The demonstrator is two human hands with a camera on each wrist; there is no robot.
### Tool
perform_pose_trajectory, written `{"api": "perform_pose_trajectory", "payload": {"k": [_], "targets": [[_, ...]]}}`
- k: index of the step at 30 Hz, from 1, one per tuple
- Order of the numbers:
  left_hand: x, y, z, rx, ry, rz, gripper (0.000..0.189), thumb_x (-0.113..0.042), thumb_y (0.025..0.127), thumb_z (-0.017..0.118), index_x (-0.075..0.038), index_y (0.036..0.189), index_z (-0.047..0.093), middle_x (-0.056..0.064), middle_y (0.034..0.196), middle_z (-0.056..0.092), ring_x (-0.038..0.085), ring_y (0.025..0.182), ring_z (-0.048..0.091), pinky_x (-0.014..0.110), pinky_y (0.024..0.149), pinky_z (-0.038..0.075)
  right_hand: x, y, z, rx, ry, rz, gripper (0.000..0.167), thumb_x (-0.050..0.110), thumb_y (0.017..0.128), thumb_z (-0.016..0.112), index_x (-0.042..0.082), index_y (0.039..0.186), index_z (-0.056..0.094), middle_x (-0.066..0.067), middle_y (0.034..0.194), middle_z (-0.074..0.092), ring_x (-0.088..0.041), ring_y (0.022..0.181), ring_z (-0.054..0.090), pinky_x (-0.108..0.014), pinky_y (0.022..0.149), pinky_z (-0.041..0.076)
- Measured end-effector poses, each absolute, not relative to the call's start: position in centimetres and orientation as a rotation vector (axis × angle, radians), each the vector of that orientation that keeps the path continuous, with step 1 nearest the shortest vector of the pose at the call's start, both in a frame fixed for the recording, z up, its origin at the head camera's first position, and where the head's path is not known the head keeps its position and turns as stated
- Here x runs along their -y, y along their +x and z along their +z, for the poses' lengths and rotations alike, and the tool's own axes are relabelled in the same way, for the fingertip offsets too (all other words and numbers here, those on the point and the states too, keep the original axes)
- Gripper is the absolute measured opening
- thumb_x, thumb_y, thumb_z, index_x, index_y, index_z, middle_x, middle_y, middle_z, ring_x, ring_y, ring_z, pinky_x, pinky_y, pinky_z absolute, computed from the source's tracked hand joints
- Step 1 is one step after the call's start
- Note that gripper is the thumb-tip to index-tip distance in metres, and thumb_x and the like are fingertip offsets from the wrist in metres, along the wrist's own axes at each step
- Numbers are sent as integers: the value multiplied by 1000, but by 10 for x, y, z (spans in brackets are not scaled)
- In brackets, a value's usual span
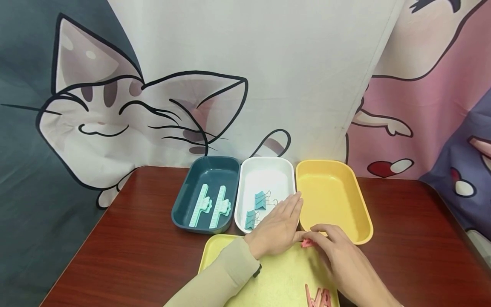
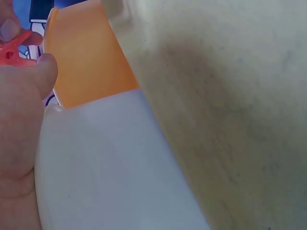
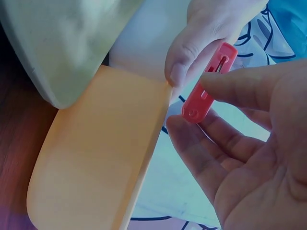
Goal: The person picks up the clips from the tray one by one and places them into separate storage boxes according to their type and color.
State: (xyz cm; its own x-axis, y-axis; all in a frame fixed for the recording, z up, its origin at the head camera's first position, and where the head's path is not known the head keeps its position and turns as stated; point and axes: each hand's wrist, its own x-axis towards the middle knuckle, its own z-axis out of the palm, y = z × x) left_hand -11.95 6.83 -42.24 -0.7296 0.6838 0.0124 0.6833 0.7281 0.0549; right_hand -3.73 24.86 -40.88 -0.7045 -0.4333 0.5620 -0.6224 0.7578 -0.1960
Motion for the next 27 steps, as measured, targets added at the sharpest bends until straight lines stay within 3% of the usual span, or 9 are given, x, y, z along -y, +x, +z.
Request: {"api": "perform_pose_trajectory", "payload": {"k": [8,22,27], "targets": [[-68,-119,-422,-2891,1138,94,81,-57,104,37,-6,161,14,8,169,7,21,154,12,30,122,15,-250,-42,-411,2449,742,543,61,48,108,26,9,106,73,-3,108,64,-23,97,59,-4,104,21],[-68,-119,-421,-2886,1139,96,82,-59,103,34,-5,161,12,8,169,6,21,154,11,30,122,15,-255,-52,-416,2434,686,520,63,52,106,29,9,102,74,-2,104,67,-24,90,63,-10,96,33],[-68,-119,-422,-2884,1142,102,82,-58,103,36,-6,161,12,7,169,6,21,154,11,30,122,14,-257,-55,-417,2453,662,530,64,53,105,29,8,102,74,-3,104,67,-25,91,63,-7,97,30]]}}
